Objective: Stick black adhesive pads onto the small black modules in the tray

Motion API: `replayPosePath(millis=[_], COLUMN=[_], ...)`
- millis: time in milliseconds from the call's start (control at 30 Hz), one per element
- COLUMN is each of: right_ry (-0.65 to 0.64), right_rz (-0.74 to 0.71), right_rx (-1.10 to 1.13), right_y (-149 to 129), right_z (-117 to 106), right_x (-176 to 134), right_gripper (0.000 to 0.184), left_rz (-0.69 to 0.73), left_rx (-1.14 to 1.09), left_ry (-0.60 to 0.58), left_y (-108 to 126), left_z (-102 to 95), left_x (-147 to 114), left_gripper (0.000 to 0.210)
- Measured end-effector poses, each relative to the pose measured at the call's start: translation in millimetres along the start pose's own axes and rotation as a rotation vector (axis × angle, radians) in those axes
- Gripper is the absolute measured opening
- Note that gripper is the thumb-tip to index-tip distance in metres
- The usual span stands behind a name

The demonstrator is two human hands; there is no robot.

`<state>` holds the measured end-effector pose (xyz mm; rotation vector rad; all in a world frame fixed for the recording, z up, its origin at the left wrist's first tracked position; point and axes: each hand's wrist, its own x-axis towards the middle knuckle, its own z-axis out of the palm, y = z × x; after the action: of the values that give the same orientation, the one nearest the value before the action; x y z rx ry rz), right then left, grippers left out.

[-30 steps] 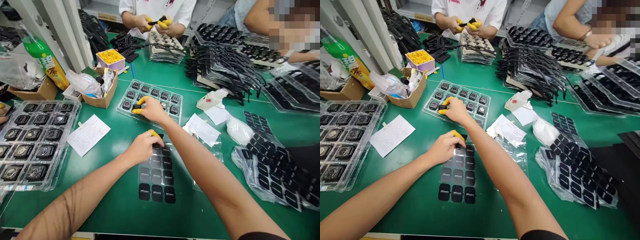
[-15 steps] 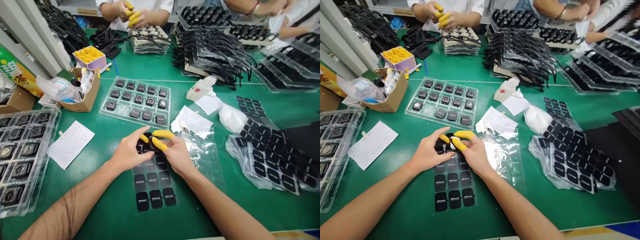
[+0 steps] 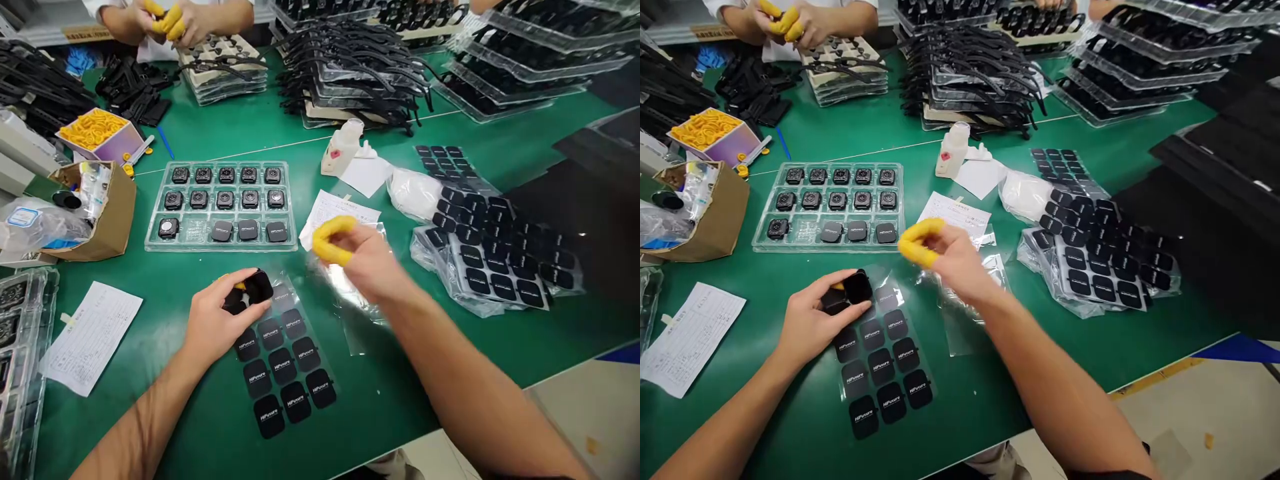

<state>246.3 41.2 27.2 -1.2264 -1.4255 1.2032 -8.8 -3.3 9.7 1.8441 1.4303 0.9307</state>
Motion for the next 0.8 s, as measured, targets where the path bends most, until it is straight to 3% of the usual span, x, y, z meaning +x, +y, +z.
replayPosePath(millis=[67,133,233,333,400,467,533,600,667,800], right_ry=[-0.129,-0.103,0.185,0.27,0.241,0.208,0.103,-0.037,-0.088,-0.051], right_rz=[0.113,0.153,0.051,-0.01,-0.095,-0.285,-0.505,-0.628,-0.626,-0.542], right_rx=[-0.334,-0.663,-0.887,-0.987,-0.996,-0.871,-0.67,-0.528,-0.502,-0.533], right_y=[-3,-2,9,24,29,27,20,13,8,9], right_z=[-36,-55,-45,-16,-2,8,20,36,52,64], right_x=[9,15,20,23,21,15,5,-5,-12,-16], right_gripper=[0.04,0.043,0.044,0.033,0.024,0.019,0.011,0.007,0.009,0.009], left_rz=[-0.087,-0.142,-0.179,-0.172,-0.152,-0.143,-0.141,-0.118,-0.091,-0.122], left_rx=[-0.066,-0.119,-0.156,-0.172,-0.184,-0.198,-0.204,-0.192,-0.179,-0.183], left_ry=[-0.008,-0.012,-0.013,-0.024,-0.024,-0.022,-0.033,-0.056,-0.071,-0.067], left_y=[1,1,1,0,-1,-2,-3,-4,-4,-4], left_z=[-0.9,-1.4,-1.0,0.2,1.0,1.3,1.1,0.6,-0.1,-1.2], left_x=[1,1,2,1,1,0,0,0,0,0], left_gripper=[0.045,0.045,0.045,0.046,0.047,0.048,0.05,0.051,0.05,0.049])
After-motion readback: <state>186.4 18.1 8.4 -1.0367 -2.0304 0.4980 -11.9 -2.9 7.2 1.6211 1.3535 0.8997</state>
